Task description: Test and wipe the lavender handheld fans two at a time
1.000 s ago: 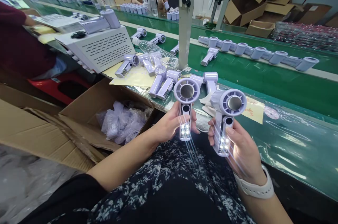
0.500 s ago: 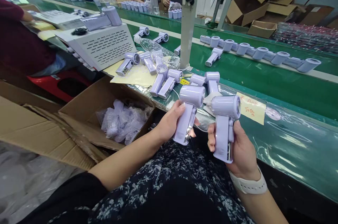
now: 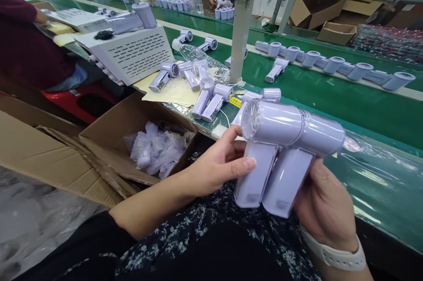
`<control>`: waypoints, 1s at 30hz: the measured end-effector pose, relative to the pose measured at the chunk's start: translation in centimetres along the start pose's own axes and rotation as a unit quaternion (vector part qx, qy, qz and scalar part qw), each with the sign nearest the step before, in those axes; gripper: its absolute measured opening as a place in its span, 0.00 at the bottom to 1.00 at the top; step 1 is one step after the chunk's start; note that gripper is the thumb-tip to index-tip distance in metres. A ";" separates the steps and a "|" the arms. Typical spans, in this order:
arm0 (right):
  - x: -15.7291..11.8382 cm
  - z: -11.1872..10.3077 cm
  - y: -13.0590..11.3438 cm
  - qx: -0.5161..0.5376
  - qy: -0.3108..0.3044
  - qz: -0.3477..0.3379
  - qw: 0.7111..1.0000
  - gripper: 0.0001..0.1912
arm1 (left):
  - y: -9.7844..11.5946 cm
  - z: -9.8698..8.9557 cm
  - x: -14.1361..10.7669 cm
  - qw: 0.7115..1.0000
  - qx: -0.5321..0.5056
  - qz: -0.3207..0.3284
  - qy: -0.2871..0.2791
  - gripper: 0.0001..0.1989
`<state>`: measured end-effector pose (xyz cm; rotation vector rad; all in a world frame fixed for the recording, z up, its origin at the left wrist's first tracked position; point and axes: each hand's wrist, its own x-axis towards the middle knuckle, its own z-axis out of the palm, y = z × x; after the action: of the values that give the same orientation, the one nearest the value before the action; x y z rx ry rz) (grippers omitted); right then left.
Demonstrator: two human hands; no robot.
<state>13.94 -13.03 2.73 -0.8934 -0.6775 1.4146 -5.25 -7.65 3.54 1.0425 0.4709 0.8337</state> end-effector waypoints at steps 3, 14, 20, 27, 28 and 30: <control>0.5 0.5 0.0 0.023 0.011 0.015 1.000 0.16 | -0.9 -0.2 1.0 0.999 -0.023 -0.028 0.017 0.30; 0.7 1.0 -0.5 0.046 -0.045 0.020 0.998 0.19 | -0.6 -0.5 1.3 0.990 -0.132 -0.041 0.041 0.18; 0.6 0.1 -1.1 0.025 -0.023 -0.057 0.998 0.13 | -0.3 -0.9 1.1 0.995 -0.090 -0.041 -0.015 0.25; 0.6 -0.7 0.0 0.033 0.049 -0.045 0.997 0.12 | -0.6 -1.2 1.4 0.999 -0.018 -0.029 0.015 0.39; 0.7 -0.7 0.2 0.041 0.055 -0.043 0.997 0.12 | -0.7 -1.2 1.5 0.999 -0.013 -0.030 0.021 0.40; 0.9 -0.6 0.4 0.052 0.065 -0.037 0.996 0.11 | -1.0 -1.3 1.6 0.999 -0.005 -0.030 0.034 0.39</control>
<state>14.34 -12.23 1.96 -0.8618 -0.5293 1.3022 -4.76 -5.88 2.18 0.9886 0.5535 0.8187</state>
